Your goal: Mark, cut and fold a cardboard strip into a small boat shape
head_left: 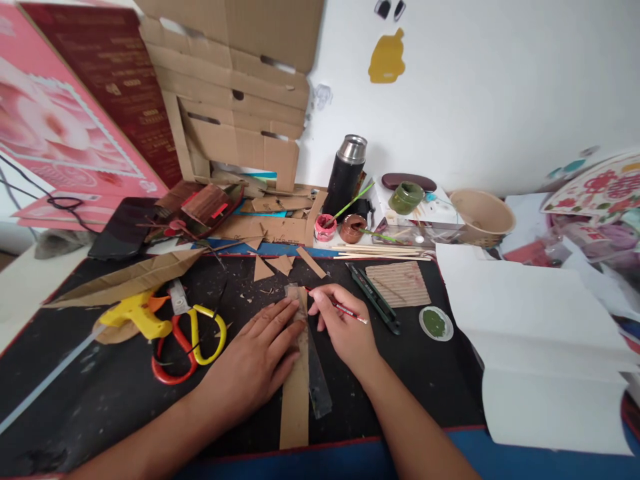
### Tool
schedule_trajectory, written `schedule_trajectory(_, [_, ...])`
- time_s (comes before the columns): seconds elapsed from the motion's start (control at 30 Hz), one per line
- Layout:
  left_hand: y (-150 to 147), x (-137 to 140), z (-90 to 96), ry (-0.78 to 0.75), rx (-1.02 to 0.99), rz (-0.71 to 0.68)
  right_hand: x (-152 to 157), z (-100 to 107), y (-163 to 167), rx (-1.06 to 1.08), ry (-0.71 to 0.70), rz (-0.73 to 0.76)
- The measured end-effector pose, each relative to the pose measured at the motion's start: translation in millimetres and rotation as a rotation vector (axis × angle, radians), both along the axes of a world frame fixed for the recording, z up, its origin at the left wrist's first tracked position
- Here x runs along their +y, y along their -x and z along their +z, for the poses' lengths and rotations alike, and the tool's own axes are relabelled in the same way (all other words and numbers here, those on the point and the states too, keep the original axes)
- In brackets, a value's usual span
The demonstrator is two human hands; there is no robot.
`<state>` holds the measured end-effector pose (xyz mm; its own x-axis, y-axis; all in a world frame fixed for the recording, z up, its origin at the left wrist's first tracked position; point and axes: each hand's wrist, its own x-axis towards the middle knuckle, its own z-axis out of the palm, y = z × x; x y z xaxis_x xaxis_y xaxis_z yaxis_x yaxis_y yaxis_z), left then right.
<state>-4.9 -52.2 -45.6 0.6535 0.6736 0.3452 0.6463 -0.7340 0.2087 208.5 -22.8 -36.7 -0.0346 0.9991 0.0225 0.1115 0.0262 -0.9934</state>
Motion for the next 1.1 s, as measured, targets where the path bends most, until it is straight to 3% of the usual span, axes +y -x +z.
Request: schedule_trajectory(1.1, [-1.9, -0.4, -7.2, 0.0, -0.004, 0.027, 0.3, -2.7, 3.0, -0.081, -0.039, 0.03])
